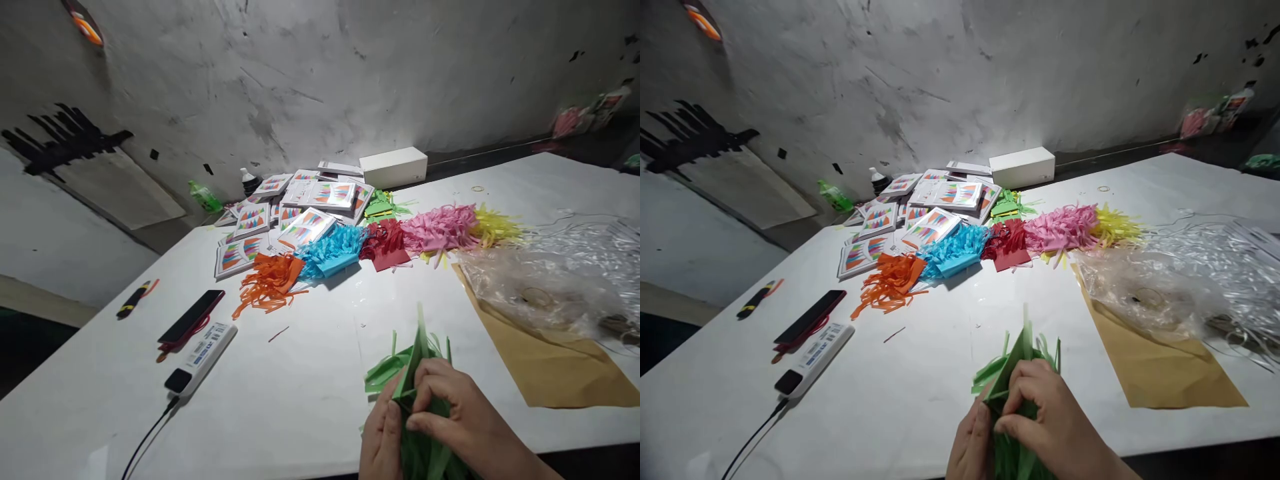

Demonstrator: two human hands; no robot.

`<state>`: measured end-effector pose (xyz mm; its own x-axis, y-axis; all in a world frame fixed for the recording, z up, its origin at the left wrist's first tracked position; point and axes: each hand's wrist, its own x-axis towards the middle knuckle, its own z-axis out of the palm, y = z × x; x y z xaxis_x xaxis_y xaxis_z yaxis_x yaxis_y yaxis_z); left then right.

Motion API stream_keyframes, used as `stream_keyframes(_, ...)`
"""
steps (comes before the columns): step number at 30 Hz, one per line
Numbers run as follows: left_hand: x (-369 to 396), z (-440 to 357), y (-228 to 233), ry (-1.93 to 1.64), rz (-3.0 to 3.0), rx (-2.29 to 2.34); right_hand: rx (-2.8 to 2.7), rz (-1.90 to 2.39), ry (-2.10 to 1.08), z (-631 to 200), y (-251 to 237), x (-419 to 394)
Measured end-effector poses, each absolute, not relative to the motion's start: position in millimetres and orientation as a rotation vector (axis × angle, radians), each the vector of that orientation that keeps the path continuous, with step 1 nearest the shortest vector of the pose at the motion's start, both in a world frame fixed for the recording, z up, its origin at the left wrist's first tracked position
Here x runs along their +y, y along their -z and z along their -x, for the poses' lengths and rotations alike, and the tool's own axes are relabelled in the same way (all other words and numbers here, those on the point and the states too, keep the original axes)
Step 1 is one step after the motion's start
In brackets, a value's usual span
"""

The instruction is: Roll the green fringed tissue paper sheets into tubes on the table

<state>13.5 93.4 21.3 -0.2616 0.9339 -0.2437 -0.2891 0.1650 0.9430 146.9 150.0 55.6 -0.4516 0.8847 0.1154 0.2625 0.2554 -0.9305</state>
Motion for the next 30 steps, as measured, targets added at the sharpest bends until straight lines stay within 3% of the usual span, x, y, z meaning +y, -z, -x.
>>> stream_keyframes(3, 96.3, -5.8, -27.9, -1.328, -0.874, 1.352, -1.889, 0.989, -1.109, -149.6, -61.3, 150.3)
stream_keyframes(8, 100.8, 4.8, -26.2, -1.295, -1.259, 1.443, -1.981, 0.904, -0.100, -146.3, -64.6, 145.4)
stream_keyframes(12, 101.7, 9.0, -9.9, -1.284, -1.621, 1.509, -2.141, 0.875, 0.220, -138.7, -57.5, 143.1)
stream_keyframes(15, 105.5, 18.3, -4.2, -1.259, -1.921, 1.473, -2.152, 0.947, 0.019, -144.0, -54.7, 147.3)
stream_keyframes(20, 115.7, 35.4, -20.5, -1.195, -2.230, 1.422, -2.055, 1.262, -0.927, -161.4, -72.5, 159.2)
stream_keyframes(23, 119.2, 33.6, -30.0, -1.262, -2.312, 1.402, -1.930, 1.290, -1.210, -163.7, -81.8, 162.9)
stream_keyframes(26, 123.4, 25.4, -31.5, -1.480, -2.280, 1.429, -1.812, 1.293, -1.219, -165.1, -77.3, 163.5)
stream_keyframes(30, 131.7, 21.5, -29.9, -1.833, -2.162, 1.416, -1.571, 1.401, -0.926, -182.4, -52.7, 172.5)
